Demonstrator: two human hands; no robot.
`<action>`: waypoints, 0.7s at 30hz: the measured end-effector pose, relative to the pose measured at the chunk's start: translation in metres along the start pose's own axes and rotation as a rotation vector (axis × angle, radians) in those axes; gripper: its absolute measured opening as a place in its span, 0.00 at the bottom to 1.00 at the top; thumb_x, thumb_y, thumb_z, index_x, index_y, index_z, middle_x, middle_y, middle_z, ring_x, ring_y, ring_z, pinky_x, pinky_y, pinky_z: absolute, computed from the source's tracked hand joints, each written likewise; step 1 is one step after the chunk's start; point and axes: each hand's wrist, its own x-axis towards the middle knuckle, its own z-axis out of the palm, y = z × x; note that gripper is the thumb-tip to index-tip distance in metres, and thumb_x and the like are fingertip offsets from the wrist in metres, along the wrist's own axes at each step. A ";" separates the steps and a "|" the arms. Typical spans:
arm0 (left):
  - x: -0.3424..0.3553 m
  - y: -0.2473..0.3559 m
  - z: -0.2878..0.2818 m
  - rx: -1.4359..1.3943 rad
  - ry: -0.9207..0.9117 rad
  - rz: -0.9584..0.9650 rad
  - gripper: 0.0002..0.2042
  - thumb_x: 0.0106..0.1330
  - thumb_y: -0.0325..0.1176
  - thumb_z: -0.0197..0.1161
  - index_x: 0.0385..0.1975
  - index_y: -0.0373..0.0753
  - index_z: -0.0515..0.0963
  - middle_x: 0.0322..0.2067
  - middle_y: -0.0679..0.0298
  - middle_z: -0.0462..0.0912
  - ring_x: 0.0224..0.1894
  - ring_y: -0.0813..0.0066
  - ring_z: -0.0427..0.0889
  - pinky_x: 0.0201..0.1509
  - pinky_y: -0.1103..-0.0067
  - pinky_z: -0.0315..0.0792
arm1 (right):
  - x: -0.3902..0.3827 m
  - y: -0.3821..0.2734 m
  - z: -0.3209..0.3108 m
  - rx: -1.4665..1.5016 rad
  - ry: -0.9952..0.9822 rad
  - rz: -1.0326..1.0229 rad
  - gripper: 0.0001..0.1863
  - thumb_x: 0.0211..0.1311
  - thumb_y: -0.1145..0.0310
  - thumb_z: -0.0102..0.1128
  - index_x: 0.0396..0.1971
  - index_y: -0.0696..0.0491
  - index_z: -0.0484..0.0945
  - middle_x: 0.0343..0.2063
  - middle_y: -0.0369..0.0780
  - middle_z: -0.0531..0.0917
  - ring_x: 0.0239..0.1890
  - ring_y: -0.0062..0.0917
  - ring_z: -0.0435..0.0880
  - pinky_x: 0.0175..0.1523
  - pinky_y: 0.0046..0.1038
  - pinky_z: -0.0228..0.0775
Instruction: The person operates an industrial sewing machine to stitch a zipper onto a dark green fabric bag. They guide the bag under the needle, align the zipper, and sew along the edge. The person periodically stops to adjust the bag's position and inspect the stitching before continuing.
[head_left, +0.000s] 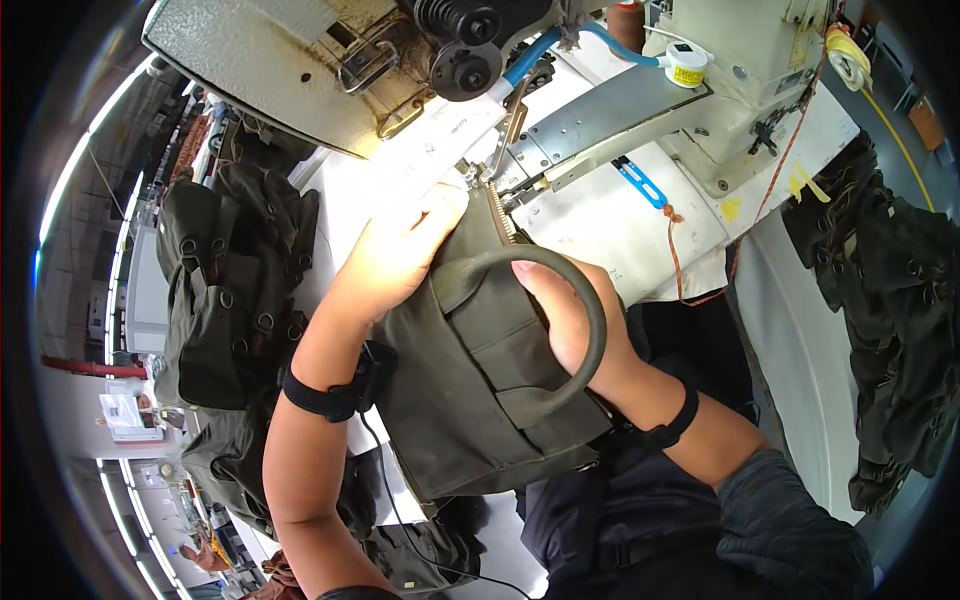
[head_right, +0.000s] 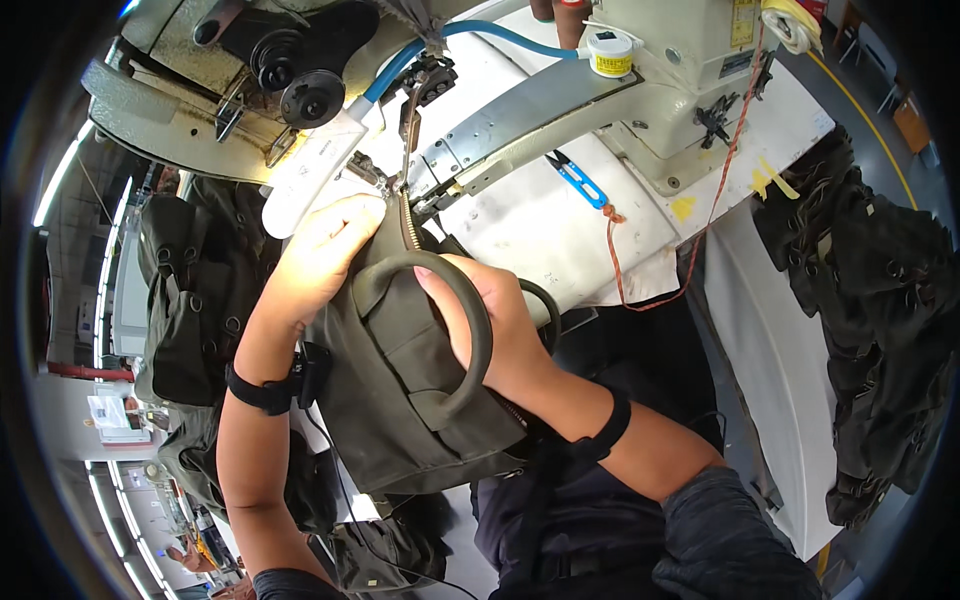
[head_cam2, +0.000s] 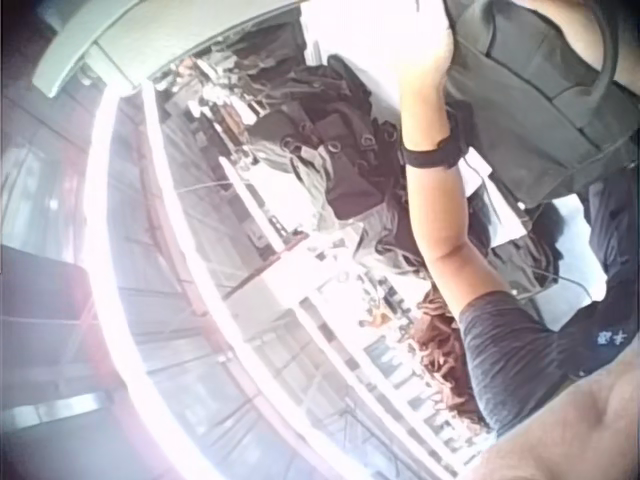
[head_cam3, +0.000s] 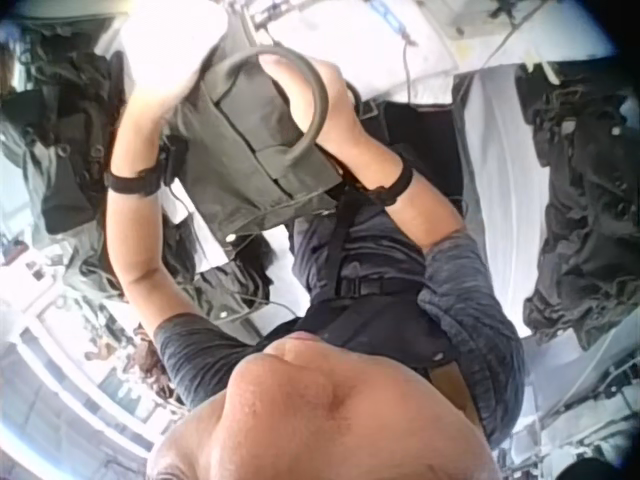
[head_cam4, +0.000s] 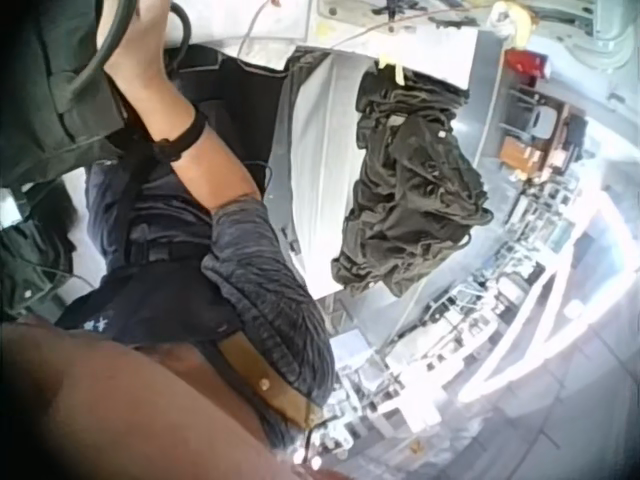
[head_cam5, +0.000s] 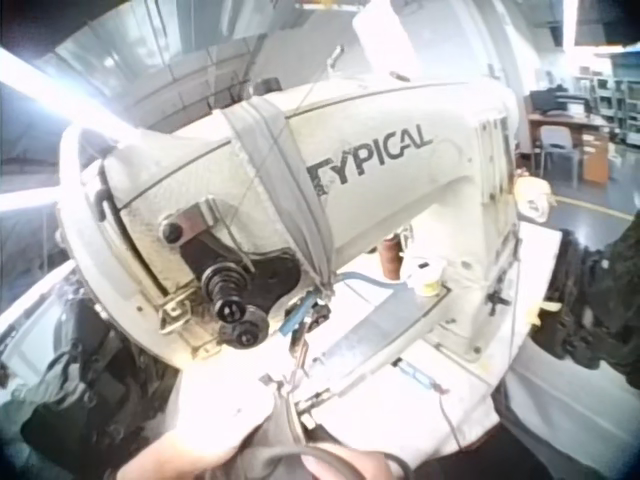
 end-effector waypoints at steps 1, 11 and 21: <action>0.000 -0.001 -0.001 -0.033 -0.020 -0.013 0.14 0.79 0.37 0.58 0.49 0.32 0.82 0.47 0.67 0.82 0.49 0.78 0.77 0.59 0.79 0.70 | 0.004 0.001 -0.004 0.050 -0.049 0.075 0.12 0.79 0.66 0.59 0.39 0.60 0.84 0.20 0.25 0.70 0.24 0.08 0.61 0.28 0.19 0.55; 0.002 -0.006 -0.002 -0.149 -0.021 -0.035 0.14 0.79 0.37 0.58 0.49 0.32 0.82 0.45 0.68 0.83 0.47 0.81 0.77 0.57 0.80 0.71 | 0.030 0.009 -0.003 0.434 -0.101 0.265 0.09 0.76 0.70 0.62 0.40 0.61 0.85 0.28 0.28 0.81 0.29 0.08 0.73 0.33 0.16 0.66; -0.008 0.018 0.001 -0.211 -0.075 -0.147 0.13 0.75 0.33 0.63 0.53 0.33 0.80 0.45 0.66 0.85 0.46 0.84 0.79 0.54 0.83 0.72 | 0.037 0.023 -0.016 -0.017 -0.134 0.046 0.09 0.72 0.71 0.62 0.38 0.62 0.84 0.28 0.31 0.83 0.32 0.10 0.75 0.38 0.21 0.70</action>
